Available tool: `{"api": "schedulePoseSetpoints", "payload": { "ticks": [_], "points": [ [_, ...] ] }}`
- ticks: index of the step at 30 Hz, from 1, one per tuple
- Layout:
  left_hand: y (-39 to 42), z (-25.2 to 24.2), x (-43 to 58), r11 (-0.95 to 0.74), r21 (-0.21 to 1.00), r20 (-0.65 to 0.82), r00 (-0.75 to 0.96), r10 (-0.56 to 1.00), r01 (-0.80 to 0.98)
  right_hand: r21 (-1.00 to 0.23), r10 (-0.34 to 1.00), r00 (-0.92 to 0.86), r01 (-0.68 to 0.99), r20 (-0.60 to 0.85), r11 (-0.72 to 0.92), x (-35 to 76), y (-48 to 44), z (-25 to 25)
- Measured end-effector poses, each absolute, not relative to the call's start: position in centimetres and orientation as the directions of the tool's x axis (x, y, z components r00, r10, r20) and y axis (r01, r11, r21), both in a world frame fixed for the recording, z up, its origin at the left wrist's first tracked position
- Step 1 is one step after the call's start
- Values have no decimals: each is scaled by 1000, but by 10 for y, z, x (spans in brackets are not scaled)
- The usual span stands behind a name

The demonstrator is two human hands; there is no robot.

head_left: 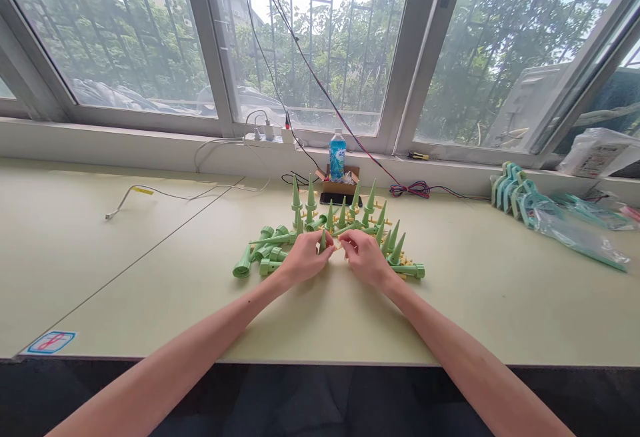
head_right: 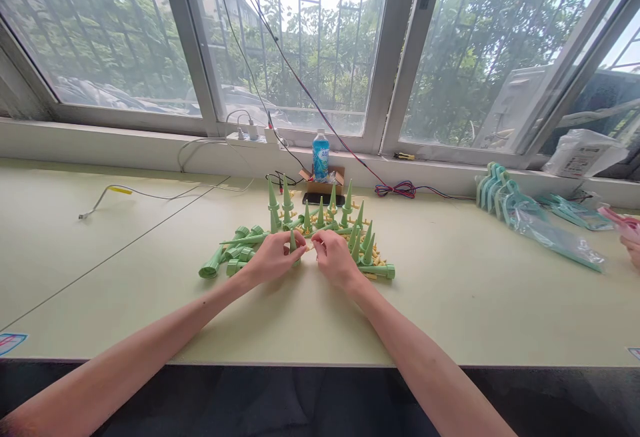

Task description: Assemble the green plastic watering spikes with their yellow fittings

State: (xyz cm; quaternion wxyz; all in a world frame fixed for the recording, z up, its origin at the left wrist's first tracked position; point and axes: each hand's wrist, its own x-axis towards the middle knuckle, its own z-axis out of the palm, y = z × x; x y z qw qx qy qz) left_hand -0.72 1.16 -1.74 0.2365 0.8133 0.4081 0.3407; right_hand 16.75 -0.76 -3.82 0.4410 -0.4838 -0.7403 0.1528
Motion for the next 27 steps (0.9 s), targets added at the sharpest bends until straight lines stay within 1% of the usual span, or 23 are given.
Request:
{"api": "schedulePoseSetpoints", "payload": {
  "ticks": [10, 27],
  "points": [
    [11, -17, -7, -554, 670, 351, 446, 823, 494, -623, 848, -192, 602, 494, 499, 167, -8, -39],
    [9, -15, -6, -557, 663, 341, 462, 819, 500, -652, 856, -226, 567, 464, 503, 164, -12, -33]
  ]
}}
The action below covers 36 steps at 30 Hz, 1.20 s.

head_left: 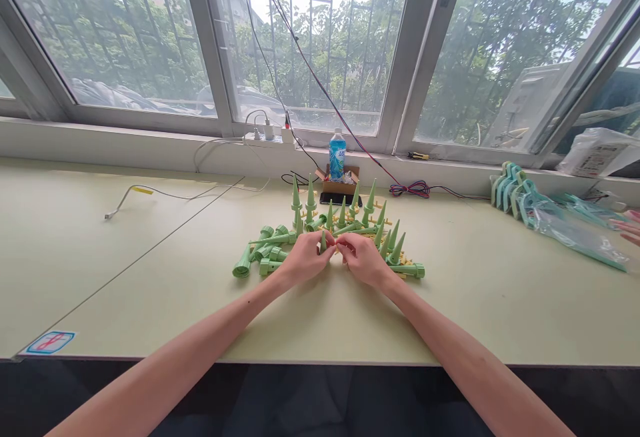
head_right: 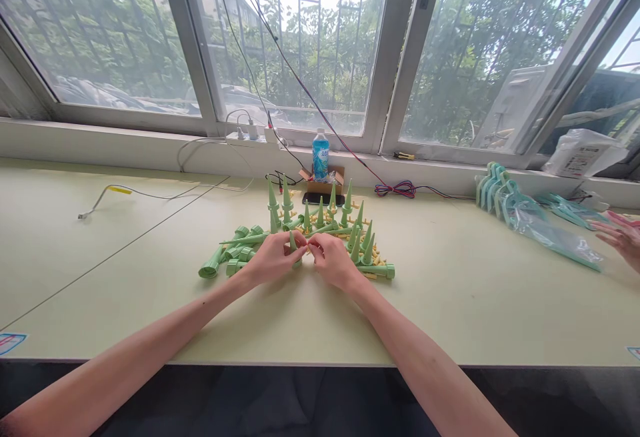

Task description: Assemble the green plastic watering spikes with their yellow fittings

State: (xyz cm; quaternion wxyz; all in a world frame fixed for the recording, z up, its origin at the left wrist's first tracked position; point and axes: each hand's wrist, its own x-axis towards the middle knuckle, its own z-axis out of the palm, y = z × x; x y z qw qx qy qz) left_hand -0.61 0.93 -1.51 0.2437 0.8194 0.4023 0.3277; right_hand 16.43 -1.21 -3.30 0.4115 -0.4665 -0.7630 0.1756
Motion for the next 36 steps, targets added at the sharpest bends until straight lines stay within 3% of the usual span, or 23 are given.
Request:
{"api": "schedulePoseSetpoints", "payload": {
  "ticks": [36],
  "points": [
    [5, -14, -4, -594, 639, 348, 505, 790, 489, -651, 850, -141, 584, 508, 486, 168, -10, -35]
  ]
}}
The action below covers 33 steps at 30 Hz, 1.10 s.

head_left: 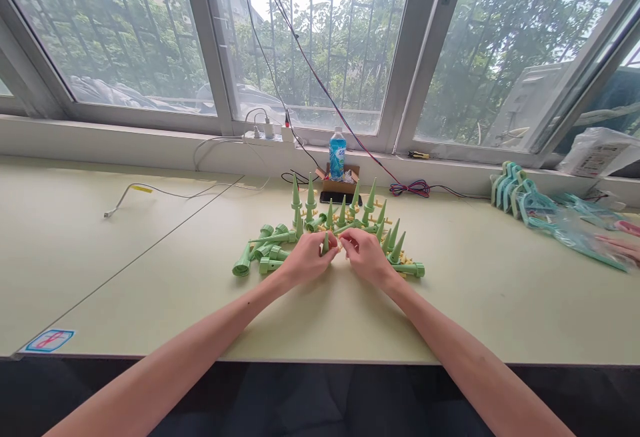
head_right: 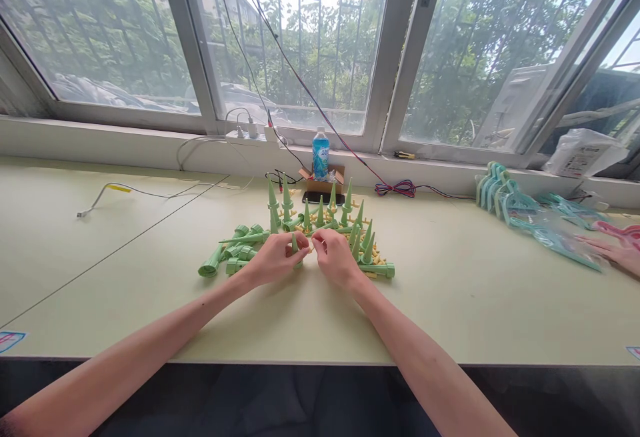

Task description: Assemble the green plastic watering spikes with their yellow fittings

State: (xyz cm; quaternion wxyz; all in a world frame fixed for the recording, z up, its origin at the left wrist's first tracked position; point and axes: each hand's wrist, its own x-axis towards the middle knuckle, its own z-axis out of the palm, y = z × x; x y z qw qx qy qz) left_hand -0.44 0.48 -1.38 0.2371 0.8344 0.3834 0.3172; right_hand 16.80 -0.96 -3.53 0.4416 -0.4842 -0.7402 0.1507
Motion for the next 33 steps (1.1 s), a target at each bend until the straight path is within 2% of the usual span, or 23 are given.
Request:
{"api": "schedulePoseSetpoints", "payload": {
  "ticks": [33],
  "points": [
    [3, -13, -5, -619, 637, 360, 533, 766, 459, -602, 832, -205, 605, 516, 522, 167, -9, -35]
  ]
}}
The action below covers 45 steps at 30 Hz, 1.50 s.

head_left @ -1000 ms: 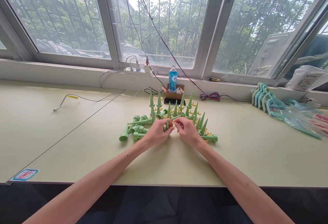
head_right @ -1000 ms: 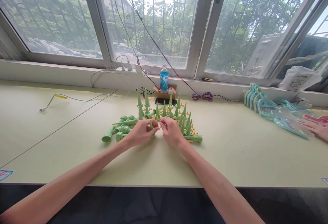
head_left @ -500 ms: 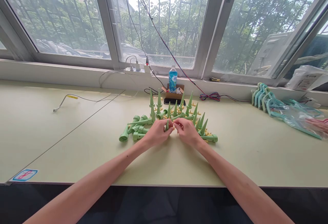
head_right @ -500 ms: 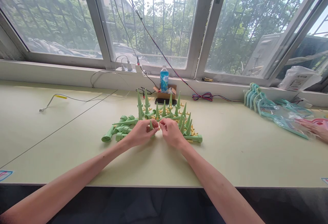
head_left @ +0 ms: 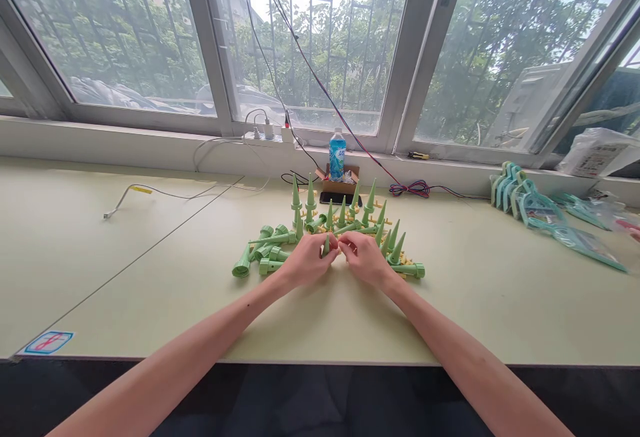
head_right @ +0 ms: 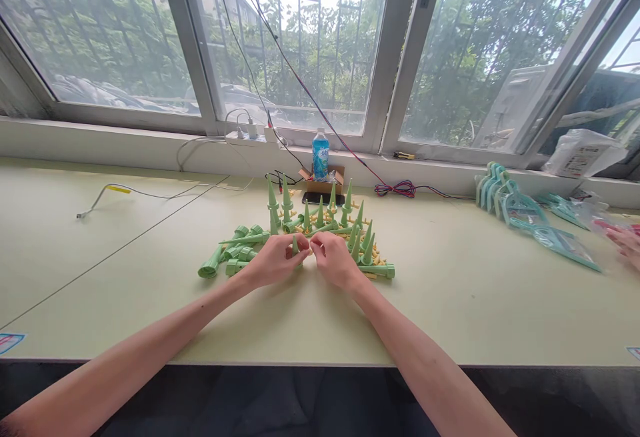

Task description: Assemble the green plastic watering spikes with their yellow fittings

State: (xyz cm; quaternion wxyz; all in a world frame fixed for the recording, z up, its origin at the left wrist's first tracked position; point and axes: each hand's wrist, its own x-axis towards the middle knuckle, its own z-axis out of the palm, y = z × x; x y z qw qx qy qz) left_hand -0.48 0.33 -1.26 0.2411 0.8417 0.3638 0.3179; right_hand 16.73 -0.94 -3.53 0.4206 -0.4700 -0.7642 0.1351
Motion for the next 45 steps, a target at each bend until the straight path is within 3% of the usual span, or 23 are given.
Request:
{"api": "schedulePoseSetpoints", "payload": {
  "ticks": [45],
  "points": [
    [0, -10, -4, -664, 549, 395, 542, 742, 508, -605, 842, -262, 599, 471, 525, 167, -13, -33]
  ]
}}
